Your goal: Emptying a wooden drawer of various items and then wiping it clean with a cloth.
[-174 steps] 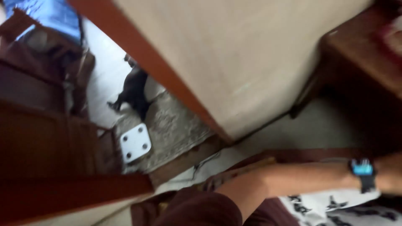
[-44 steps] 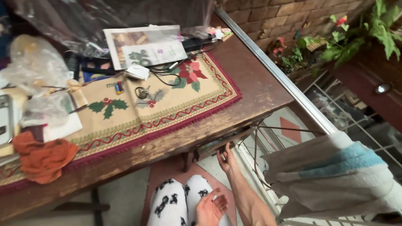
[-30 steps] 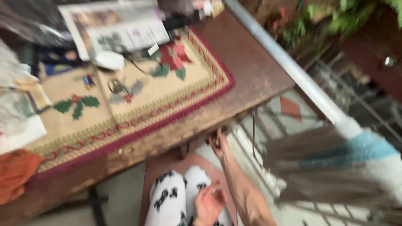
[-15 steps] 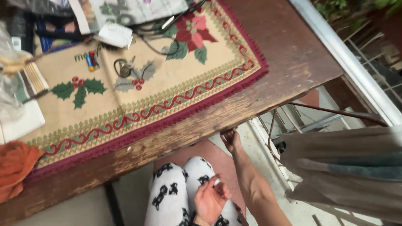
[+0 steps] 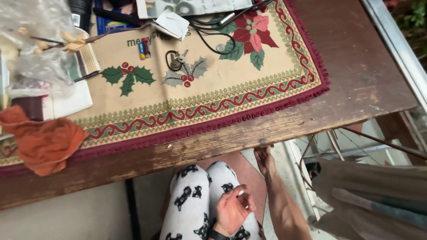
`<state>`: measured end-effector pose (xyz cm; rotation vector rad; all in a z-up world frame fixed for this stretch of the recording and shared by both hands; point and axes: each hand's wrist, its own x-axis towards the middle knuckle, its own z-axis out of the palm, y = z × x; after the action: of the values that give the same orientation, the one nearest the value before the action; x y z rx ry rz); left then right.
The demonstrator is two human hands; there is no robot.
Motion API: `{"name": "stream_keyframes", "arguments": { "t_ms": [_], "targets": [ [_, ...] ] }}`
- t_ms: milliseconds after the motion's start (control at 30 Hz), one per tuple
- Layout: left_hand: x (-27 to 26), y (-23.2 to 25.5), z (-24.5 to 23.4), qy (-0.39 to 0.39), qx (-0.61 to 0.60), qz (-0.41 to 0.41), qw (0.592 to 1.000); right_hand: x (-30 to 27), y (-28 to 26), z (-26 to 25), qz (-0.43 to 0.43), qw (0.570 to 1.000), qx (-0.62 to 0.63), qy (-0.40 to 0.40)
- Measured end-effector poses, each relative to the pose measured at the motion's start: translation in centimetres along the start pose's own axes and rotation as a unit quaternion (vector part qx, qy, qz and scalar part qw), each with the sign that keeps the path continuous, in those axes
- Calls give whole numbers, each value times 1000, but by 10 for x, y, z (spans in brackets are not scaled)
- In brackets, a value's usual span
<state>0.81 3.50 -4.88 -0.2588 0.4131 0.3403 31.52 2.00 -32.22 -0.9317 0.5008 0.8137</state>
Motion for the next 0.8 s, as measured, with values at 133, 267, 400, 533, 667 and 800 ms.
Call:
{"name": "stream_keyframes", "arguments": {
  "t_ms": [133, 267, 400, 533, 667, 800],
  "targets": [
    [4, -3, -12, 1, -8, -4, 1000, -65, 12, -113, 29, 990, 39, -129],
    [0, -6, 18, 12, 27, -40, 999, -169, -7, -146, -11, 995, -97, -9],
    [-8, -8, 25, -51, 104, -30, 993, -260, -22, -128, 16, 992, -66, 104],
    [-13, -9, 19, -67, 88, -41, 993, -270, -7, -155, 41, 986, -44, 158],
    [-17, -15, 18, -78, 104, -39, 991, -273, -7, -152, 39, 987, -45, 149],
    [-19, -14, 20, -72, 126, -28, 989, -314, -28, -106, 50, 984, -77, 152]
  ]
}}
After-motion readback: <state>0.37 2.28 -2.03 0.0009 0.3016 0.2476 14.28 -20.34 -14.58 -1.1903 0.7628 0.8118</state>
